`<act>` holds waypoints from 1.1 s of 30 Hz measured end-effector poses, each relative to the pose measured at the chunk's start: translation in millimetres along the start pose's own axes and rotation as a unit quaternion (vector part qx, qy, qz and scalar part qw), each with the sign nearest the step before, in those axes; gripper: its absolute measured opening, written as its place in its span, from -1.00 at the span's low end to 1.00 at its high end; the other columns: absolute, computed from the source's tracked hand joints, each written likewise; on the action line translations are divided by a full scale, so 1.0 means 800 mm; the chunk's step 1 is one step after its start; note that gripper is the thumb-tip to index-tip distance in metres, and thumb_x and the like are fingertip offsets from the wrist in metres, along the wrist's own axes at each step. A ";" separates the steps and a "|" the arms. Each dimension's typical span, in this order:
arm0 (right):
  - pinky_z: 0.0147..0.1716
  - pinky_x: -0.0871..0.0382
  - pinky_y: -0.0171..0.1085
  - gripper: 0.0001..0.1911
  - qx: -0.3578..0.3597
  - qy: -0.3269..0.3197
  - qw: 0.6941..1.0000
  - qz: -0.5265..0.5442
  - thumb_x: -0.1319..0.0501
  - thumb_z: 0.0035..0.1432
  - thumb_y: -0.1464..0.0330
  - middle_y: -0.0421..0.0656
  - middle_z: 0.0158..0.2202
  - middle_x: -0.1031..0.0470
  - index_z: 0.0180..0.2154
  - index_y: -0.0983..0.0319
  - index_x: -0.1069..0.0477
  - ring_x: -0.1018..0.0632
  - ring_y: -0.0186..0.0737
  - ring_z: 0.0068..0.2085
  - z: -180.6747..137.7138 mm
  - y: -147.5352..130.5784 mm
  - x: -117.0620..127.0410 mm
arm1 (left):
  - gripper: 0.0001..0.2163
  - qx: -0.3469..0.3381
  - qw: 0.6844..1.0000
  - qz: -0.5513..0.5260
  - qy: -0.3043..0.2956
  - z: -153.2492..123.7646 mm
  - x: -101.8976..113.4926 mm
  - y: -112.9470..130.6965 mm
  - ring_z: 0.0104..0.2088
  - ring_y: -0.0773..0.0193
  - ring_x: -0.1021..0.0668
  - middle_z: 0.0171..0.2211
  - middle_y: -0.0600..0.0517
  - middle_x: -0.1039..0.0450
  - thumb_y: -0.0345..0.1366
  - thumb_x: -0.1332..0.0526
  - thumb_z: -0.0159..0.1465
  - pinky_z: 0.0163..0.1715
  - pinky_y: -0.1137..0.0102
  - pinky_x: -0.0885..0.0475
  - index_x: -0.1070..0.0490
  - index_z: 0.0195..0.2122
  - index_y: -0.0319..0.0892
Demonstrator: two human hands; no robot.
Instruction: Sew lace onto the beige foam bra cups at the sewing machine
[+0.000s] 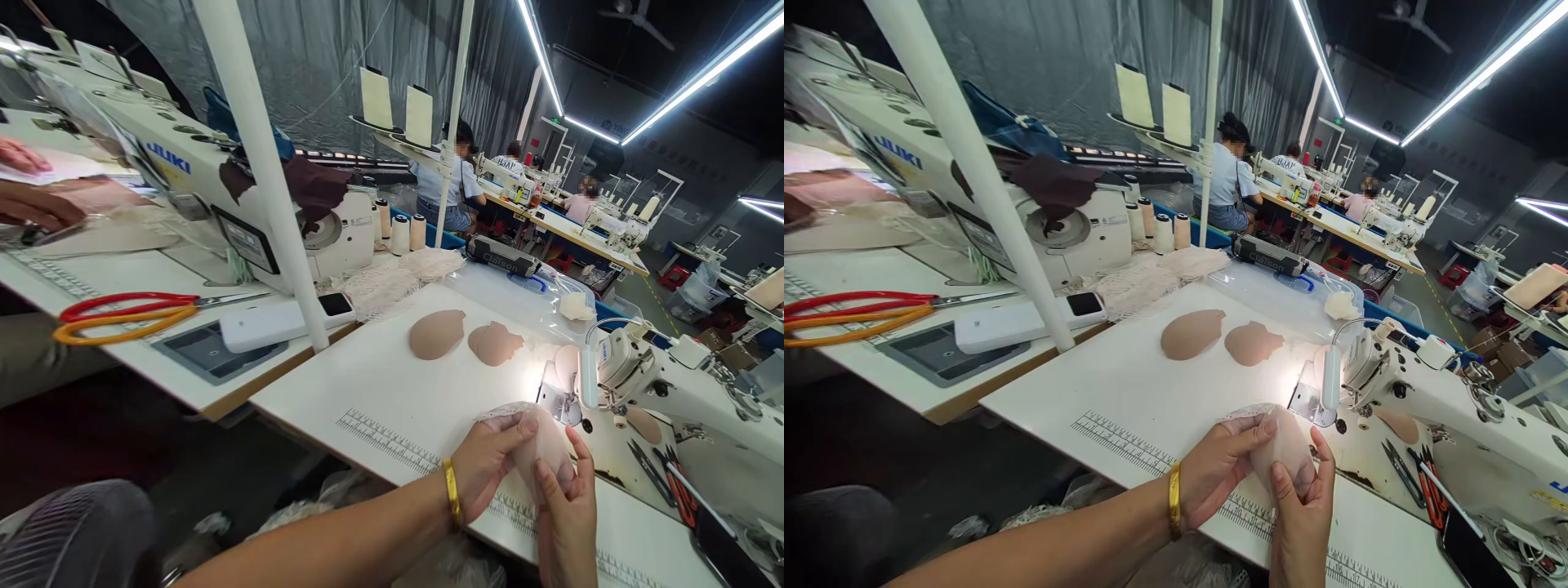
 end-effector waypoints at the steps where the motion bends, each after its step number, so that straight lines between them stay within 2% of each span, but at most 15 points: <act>1: -0.12 -0.60 -0.09 -0.04 0.001 0.002 1.000 0.005 -0.49 0.02 0.15 -0.01 0.12 -0.53 0.33 0.04 -0.03 -0.62 0.02 0.03 0.000 0.000 0.001 | -0.56 0.003 1.000 0.000 0.002 0.001 0.001 -0.002 -0.23 0.13 -0.62 -0.26 -0.13 -0.62 -0.12 -0.58 -0.01 -0.12 0.32 -0.48 -0.61 -0.20 -0.30; 8: -0.01 -0.57 0.02 -0.07 0.022 0.009 1.000 -0.011 -0.46 0.06 0.09 0.01 0.14 -0.52 0.33 0.05 -0.06 -0.60 0.05 0.07 0.004 0.001 0.005 | -0.55 0.015 1.000 0.005 0.000 0.007 0.002 -0.006 -0.23 0.09 -0.63 -0.28 -0.15 -0.63 -0.13 -0.60 -0.07 -0.12 0.27 -0.48 -0.62 -0.23 -0.30; 12: 0.03 -0.54 0.01 -0.04 0.017 0.024 1.000 0.003 -0.48 0.03 0.10 0.00 0.14 -0.52 0.33 0.05 -0.06 -0.60 0.03 0.06 0.005 0.003 0.008 | -0.58 0.024 1.000 -0.003 -0.002 0.009 -0.001 -0.006 -0.28 0.14 -0.62 -0.31 -0.12 -0.61 -0.16 -0.60 -0.06 -0.15 0.29 -0.48 -0.60 -0.24 -0.29; 19: -0.04 -0.55 -0.01 -0.07 0.012 0.016 1.000 0.005 -0.47 0.03 0.08 0.01 0.15 -0.51 0.31 0.03 -0.08 -0.58 0.06 0.08 0.002 0.002 0.006 | -0.58 0.014 0.999 0.015 0.029 0.016 -0.001 -0.006 -0.36 0.25 -0.56 -0.38 -0.03 -0.57 -0.12 -0.60 -0.09 -0.26 0.38 -0.46 -0.56 -0.33 -0.28; 21: -0.10 -0.54 -0.09 -0.07 0.021 0.003 1.000 -0.014 -0.48 0.02 0.10 -0.03 0.04 -0.58 0.31 0.06 -0.09 -0.61 -0.01 -0.01 -0.004 0.003 0.007 | -0.58 0.015 0.999 0.021 0.028 0.019 -0.002 0.000 -0.35 0.24 -0.56 -0.38 -0.03 -0.56 -0.11 -0.59 -0.08 -0.26 0.37 -0.46 -0.57 -0.31 -0.27; 23: -0.18 -0.52 -0.18 -0.04 0.039 -0.018 0.997 -0.058 -0.48 0.04 0.14 -0.13 -0.20 -0.62 0.34 0.11 -0.07 -0.63 -0.13 -0.19 -0.009 -0.001 0.012 | -0.59 0.015 0.999 0.045 0.010 0.019 -0.008 0.015 -0.33 0.22 -0.56 -0.35 -0.05 -0.57 -0.10 -0.57 -0.05 -0.24 0.35 -0.46 -0.58 -0.28 -0.26; 24: -0.22 -0.51 -0.21 -0.04 0.051 -0.027 0.995 -0.085 -0.48 0.05 0.15 -0.17 -0.27 -0.61 0.35 0.13 -0.06 -0.61 -0.17 -0.26 -0.011 -0.005 0.016 | -0.59 0.020 0.997 0.067 -0.017 0.017 -0.014 0.023 -0.31 0.19 -0.57 -0.33 -0.07 -0.58 -0.09 -0.56 -0.02 -0.21 0.34 -0.46 -0.59 -0.26 -0.26; 26: -0.25 -0.50 -0.22 -0.10 0.096 -0.042 0.983 -0.154 -0.44 0.10 0.17 -0.14 -0.20 -0.61 0.35 0.12 -0.08 -0.60 -0.17 -0.27 -0.008 -0.023 0.027 | -0.61 0.034 0.981 0.144 -0.123 0.009 -0.038 0.039 -0.26 0.13 -0.58 -0.28 -0.08 -0.59 -0.07 -0.52 0.03 -0.17 0.29 -0.46 -0.61 -0.22 -0.24; 27: -0.25 -0.50 -0.20 -0.17 0.140 -0.059 0.967 -0.205 -0.41 0.13 0.19 -0.08 -0.11 -0.60 0.33 0.12 -0.13 -0.61 -0.14 -0.23 -0.003 -0.040 0.029 | -0.65 0.036 0.957 0.205 -0.202 0.002 -0.054 0.045 -0.25 0.10 -0.59 -0.27 -0.07 -0.60 -0.08 -0.48 0.08 -0.17 0.27 -0.46 -0.62 -0.21 -0.21; 28: -0.24 -0.50 -0.17 -0.27 0.190 -0.080 0.943 -0.262 -0.39 0.15 0.20 -0.04 -0.03 -0.58 0.29 0.11 -0.23 -0.61 -0.10 -0.18 0.003 -0.058 0.030 | -0.73 0.021 0.915 0.280 -0.289 -0.007 -0.070 0.048 -0.27 0.08 -0.59 -0.28 -0.04 -0.60 -0.12 -0.45 0.12 -0.18 0.26 -0.45 -0.63 -0.22 -0.17; 29: -0.24 -0.50 -0.15 -0.40 0.244 -0.112 0.907 -0.323 -0.37 0.16 0.23 -0.02 -0.03 -0.58 0.21 0.13 -0.35 -0.60 -0.07 -0.17 0.009 -0.075 0.027 | -0.83 -0.016 0.854 0.363 -0.372 -0.016 -0.083 0.050 -0.30 0.08 -0.59 -0.32 -0.01 -0.60 -0.21 -0.42 0.14 -0.20 0.26 -0.44 -0.63 -0.27 -0.12; 30: -0.26 -0.49 -0.14 -0.55 0.293 -0.157 0.859 -0.388 -0.35 0.18 0.25 -0.05 -0.12 -0.60 0.10 0.13 -0.46 -0.59 -0.07 -0.21 0.017 -0.089 0.019 | -0.94 -0.076 0.777 0.446 -0.437 -0.023 -0.093 0.049 -0.33 0.10 -0.58 -0.37 0.01 -0.58 -0.34 -0.39 0.12 -0.21 0.25 -0.42 -0.61 -0.35 -0.09; 31: -0.26 -0.46 -0.15 -0.72 0.316 -0.183 0.828 -0.426 -0.33 0.18 0.30 -0.11 -0.22 -0.61 -0.04 0.10 -0.55 -0.57 -0.09 -0.24 0.028 -0.098 0.017 | -0.87 -0.147 0.690 0.524 -0.478 -0.026 -0.098 0.046 -0.36 0.12 -0.56 -0.42 0.03 -0.56 -0.48 -0.35 0.06 -0.20 0.24 -0.40 -0.56 -0.44 -0.08; 32: -0.25 -0.44 -0.15 -0.84 0.334 -0.208 0.791 -0.469 -0.30 0.22 0.35 -0.15 -0.27 -0.61 -0.16 0.07 -0.59 -0.56 -0.10 -0.24 0.040 -0.104 0.012 | -0.79 -0.216 0.603 0.587 -0.495 -0.023 -0.099 0.040 -0.37 0.13 -0.54 -0.45 0.03 -0.54 -0.60 -0.31 -0.02 -0.17 0.22 -0.37 -0.49 -0.53 -0.09; 33: -0.22 -0.41 -0.15 -0.84 0.354 -0.235 0.736 -0.527 -0.24 0.27 0.38 -0.17 -0.28 -0.62 -0.21 0.04 -0.60 -0.54 -0.11 -0.22 0.051 -0.105 0.006 | -0.73 -0.270 0.527 0.635 -0.497 -0.015 -0.097 0.032 -0.36 0.13 -0.53 -0.46 0.03 -0.53 -0.68 -0.27 -0.11 -0.14 0.19 -0.34 -0.41 -0.59 -0.12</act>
Point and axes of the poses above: each hand's wrist, its own z-axis towards the middle knuckle, its own x-axis out of the back of the hand, y = z × x, the point moved 8 cm from there along z, towards the middle knuckle
